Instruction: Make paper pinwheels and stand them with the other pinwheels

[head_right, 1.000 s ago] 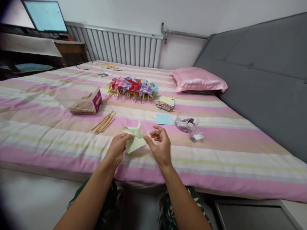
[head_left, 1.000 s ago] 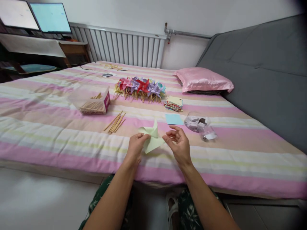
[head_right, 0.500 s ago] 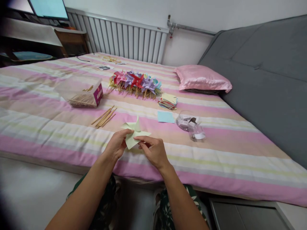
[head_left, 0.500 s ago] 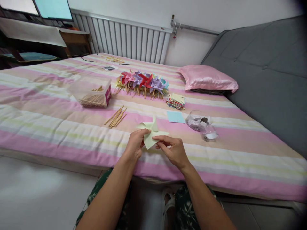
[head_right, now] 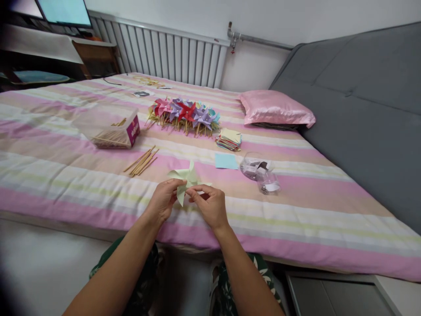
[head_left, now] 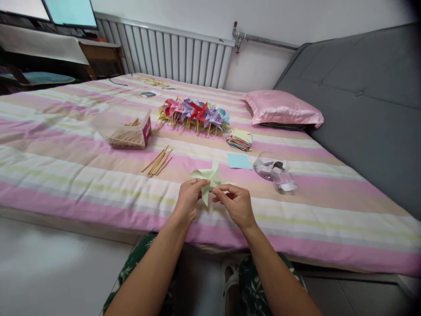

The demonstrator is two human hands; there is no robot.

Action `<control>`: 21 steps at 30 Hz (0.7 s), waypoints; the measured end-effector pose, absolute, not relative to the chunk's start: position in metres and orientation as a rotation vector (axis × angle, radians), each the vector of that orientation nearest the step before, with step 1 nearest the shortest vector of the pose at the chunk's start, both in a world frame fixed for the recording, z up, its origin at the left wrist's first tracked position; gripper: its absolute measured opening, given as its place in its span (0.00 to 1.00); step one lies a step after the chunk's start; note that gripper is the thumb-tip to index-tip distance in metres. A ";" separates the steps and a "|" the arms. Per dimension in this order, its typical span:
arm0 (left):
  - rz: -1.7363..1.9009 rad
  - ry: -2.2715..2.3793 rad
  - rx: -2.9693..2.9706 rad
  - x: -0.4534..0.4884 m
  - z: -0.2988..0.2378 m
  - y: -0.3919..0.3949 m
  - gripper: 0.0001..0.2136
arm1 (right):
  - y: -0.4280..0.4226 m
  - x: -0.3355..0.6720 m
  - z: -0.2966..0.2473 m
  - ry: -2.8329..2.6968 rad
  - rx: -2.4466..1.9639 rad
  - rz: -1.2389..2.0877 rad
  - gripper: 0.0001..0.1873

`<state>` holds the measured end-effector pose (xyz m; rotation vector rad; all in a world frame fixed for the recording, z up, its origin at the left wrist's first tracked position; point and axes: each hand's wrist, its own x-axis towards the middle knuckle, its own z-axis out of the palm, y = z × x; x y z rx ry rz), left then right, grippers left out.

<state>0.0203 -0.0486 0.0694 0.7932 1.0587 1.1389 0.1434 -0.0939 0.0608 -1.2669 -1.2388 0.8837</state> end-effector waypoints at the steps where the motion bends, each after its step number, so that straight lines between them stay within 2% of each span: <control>1: 1.153 1.075 0.819 0.021 0.070 -0.049 0.11 | -0.093 0.143 0.060 -1.225 -1.273 0.877 0.12; 21: 1.280 1.101 0.962 0.036 0.063 -0.053 0.11 | -0.092 0.141 0.061 -1.180 -1.401 0.466 0.09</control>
